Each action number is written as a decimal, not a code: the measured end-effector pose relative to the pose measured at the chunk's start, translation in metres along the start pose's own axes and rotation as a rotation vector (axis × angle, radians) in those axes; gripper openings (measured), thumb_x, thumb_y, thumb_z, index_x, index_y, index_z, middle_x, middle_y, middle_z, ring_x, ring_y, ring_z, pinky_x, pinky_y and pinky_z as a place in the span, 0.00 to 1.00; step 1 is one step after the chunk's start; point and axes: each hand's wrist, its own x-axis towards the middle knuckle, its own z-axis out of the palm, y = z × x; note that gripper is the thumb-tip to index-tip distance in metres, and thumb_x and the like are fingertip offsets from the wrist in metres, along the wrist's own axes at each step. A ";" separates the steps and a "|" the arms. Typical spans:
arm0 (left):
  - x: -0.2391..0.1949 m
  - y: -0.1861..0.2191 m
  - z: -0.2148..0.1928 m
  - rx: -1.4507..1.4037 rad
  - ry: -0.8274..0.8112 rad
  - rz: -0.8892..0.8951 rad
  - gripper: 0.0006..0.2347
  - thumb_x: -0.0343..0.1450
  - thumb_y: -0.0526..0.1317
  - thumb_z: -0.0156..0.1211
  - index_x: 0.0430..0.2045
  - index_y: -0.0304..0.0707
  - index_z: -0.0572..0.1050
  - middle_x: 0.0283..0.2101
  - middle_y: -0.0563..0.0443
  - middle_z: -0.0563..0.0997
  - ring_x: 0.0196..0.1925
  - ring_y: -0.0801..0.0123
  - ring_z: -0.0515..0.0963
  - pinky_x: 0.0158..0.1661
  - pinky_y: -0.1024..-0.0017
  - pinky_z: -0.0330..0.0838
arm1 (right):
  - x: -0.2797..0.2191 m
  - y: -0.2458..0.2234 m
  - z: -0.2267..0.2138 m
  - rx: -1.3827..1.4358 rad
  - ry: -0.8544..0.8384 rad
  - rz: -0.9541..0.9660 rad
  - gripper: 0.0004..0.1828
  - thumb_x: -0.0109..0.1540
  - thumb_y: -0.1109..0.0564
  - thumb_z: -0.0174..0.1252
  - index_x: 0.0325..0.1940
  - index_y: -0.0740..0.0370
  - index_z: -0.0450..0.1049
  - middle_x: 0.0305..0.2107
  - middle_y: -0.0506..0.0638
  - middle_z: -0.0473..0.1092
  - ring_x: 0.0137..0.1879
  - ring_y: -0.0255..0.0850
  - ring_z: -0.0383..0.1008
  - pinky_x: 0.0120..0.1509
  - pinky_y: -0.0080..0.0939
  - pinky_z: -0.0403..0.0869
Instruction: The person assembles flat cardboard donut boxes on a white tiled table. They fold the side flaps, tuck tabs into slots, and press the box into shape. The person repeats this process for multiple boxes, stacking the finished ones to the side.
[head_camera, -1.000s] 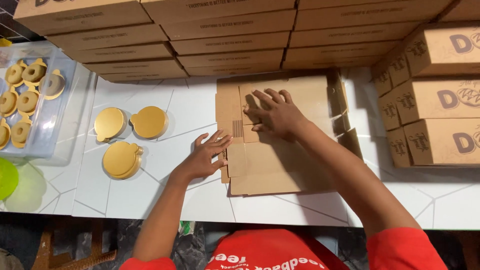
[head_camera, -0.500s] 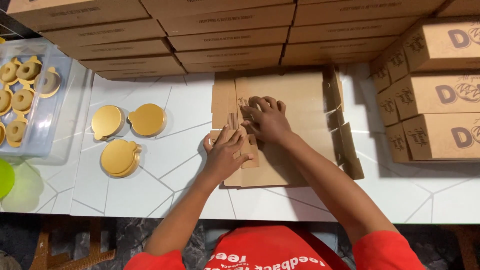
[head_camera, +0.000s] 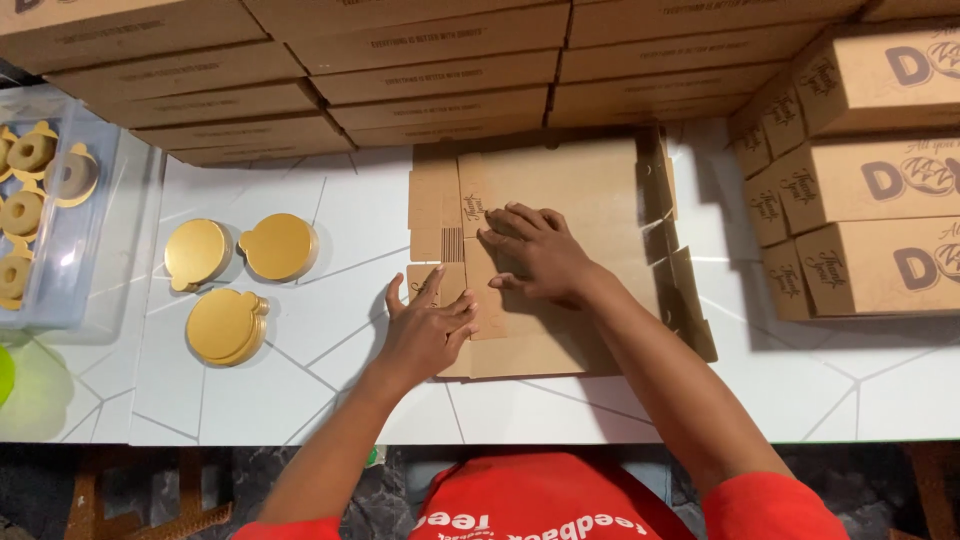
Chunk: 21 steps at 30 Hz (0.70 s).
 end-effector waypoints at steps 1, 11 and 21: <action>0.001 -0.005 0.002 0.002 0.023 -0.001 0.12 0.74 0.52 0.58 0.43 0.55 0.84 0.55 0.58 0.81 0.77 0.53 0.57 0.64 0.30 0.35 | 0.001 -0.001 0.000 0.000 -0.008 -0.006 0.40 0.63 0.25 0.53 0.71 0.48 0.67 0.72 0.51 0.56 0.80 0.49 0.49 0.76 0.64 0.53; 0.000 0.002 -0.009 -0.024 -0.007 0.047 0.11 0.73 0.50 0.60 0.43 0.52 0.84 0.54 0.56 0.82 0.77 0.53 0.58 0.65 0.29 0.34 | 0.000 0.001 0.002 0.000 -0.020 0.000 0.40 0.63 0.23 0.52 0.71 0.46 0.66 0.73 0.50 0.54 0.80 0.48 0.48 0.77 0.64 0.52; 0.024 -0.020 0.006 -0.016 0.125 0.042 0.10 0.73 0.51 0.61 0.41 0.54 0.84 0.53 0.57 0.83 0.76 0.54 0.59 0.66 0.31 0.34 | 0.000 0.000 0.002 -0.005 -0.004 -0.015 0.41 0.62 0.22 0.50 0.71 0.47 0.66 0.73 0.51 0.55 0.80 0.49 0.48 0.77 0.64 0.51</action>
